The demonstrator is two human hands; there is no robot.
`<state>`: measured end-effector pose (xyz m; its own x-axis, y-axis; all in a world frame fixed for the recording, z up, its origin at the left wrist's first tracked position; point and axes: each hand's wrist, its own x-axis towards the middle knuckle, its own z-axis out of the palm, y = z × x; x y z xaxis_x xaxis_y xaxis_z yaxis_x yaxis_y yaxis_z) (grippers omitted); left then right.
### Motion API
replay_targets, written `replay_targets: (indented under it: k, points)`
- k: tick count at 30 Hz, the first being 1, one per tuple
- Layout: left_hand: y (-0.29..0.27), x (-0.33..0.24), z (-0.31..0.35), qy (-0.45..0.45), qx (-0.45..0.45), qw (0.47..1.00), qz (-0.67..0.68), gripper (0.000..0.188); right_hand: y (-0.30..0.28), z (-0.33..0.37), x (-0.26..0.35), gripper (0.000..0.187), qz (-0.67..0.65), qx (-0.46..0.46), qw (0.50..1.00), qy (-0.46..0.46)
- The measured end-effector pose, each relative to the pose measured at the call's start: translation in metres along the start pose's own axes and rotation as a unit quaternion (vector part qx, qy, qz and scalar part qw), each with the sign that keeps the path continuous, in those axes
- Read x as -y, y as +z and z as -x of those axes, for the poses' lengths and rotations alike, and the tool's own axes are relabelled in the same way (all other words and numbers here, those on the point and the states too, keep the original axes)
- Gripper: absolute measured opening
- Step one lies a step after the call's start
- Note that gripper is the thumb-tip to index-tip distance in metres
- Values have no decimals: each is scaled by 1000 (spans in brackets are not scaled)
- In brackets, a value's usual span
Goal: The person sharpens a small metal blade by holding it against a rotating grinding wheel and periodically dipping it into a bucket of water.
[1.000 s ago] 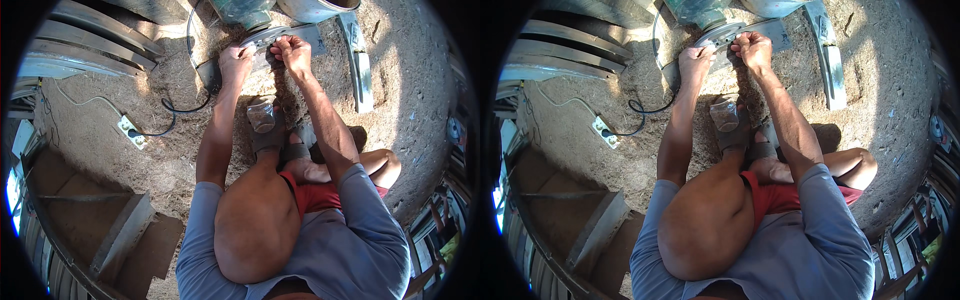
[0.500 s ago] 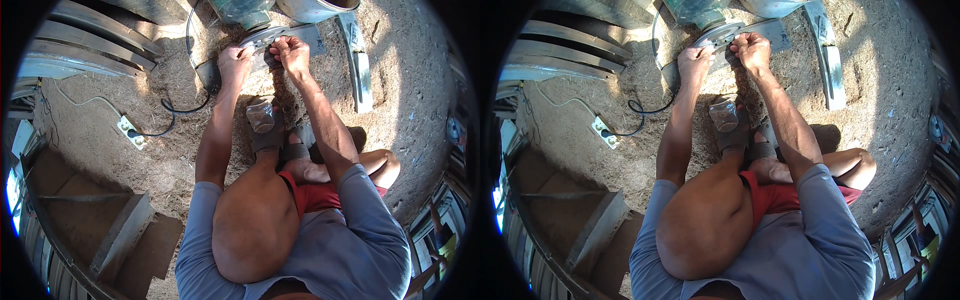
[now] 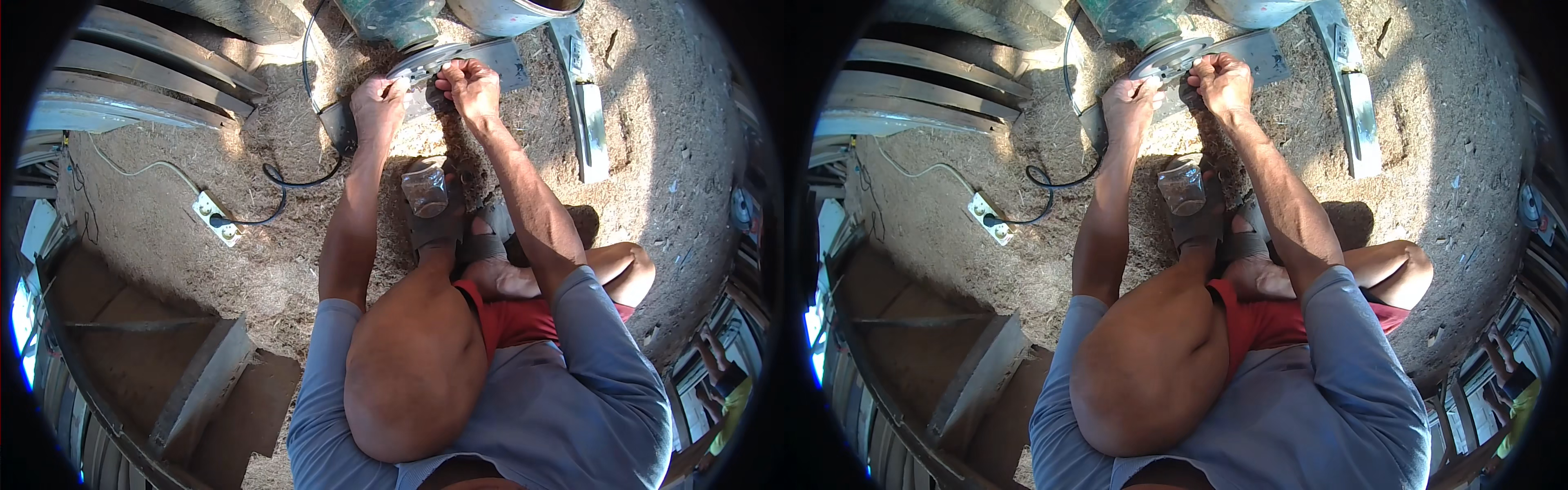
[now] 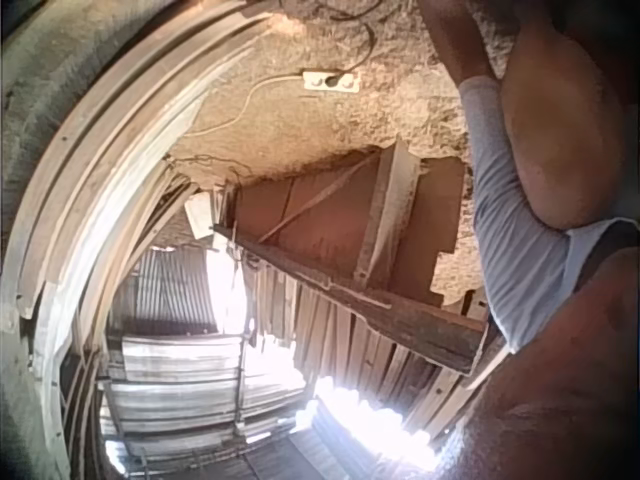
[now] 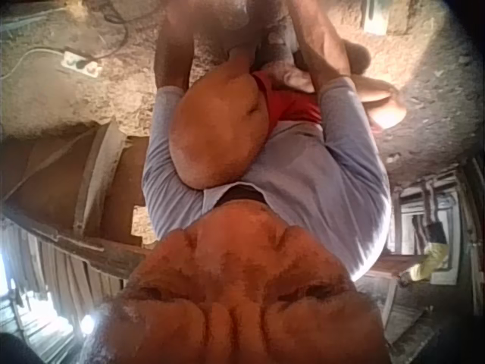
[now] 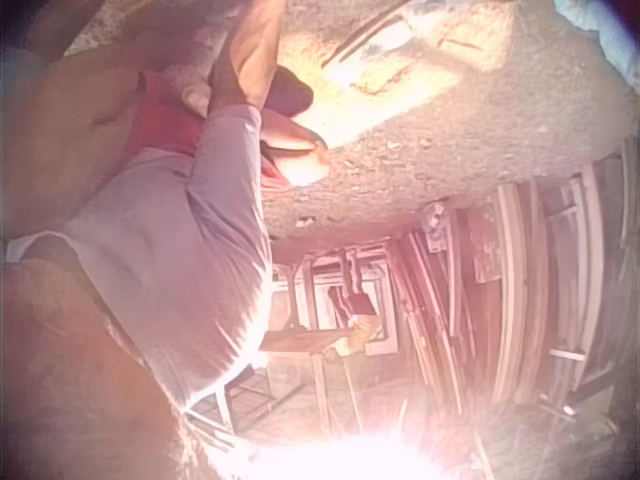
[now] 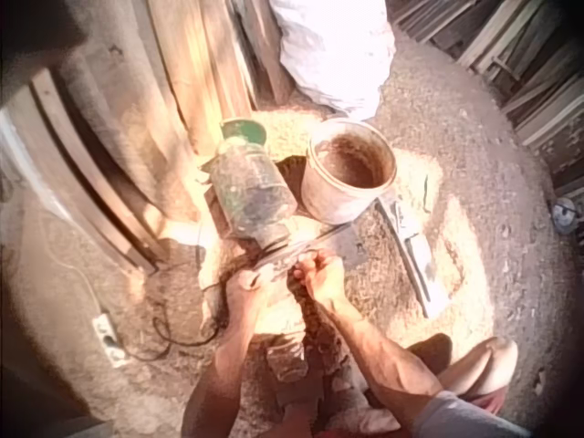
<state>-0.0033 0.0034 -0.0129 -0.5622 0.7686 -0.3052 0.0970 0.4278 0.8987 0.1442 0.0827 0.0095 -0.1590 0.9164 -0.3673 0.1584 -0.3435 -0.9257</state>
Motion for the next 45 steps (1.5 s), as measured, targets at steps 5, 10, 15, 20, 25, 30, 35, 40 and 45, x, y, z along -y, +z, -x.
replay_targets:
  k: [5, 10, 15, 20, 25, 30, 35, 40, 45]
  points:
    - [4, -5, 3, 1, -4, 1000, 1, 19, -4, 1, -2, 14, -42, 1, 999, 0]
    - [5, -6, 2, 0, 0, 1000, -25, 19, -5, 0, -1, 13, -44, 0, 999, 2]
    - [8, 3, -1, 7, -12, 1000, 2, 20, -3, -1, -3, 14, -31, -9, 999, -3]
    - [10, 13, -3, 17, -35, 999, 25, 18, 0, 1, -2, 13, -16, -21, 1000, -11]
    - [2, 17, -1, 30, -29, 998, 53, 13, 2, 5, 4, 14, 14, 14, 1000, 4]
    - [-15, 2, 29, 23, -3, 992, 124, 9, -7, 29, 15, 15, -71, 80, 994, 7]
    - [-41, -11, 64, 7, 41, 957, 287, 13, -24, 73, 24, 12, -232, 189, 947, 118]
    - [-47, -35, 74, -120, 128, 852, 493, 25, -35, 96, 17, 10, -185, 201, 955, 114]
    - [-33, -31, 71, -31, 111, 926, 359, 23, -40, 101, 11, 17, -152, 228, 956, 107]
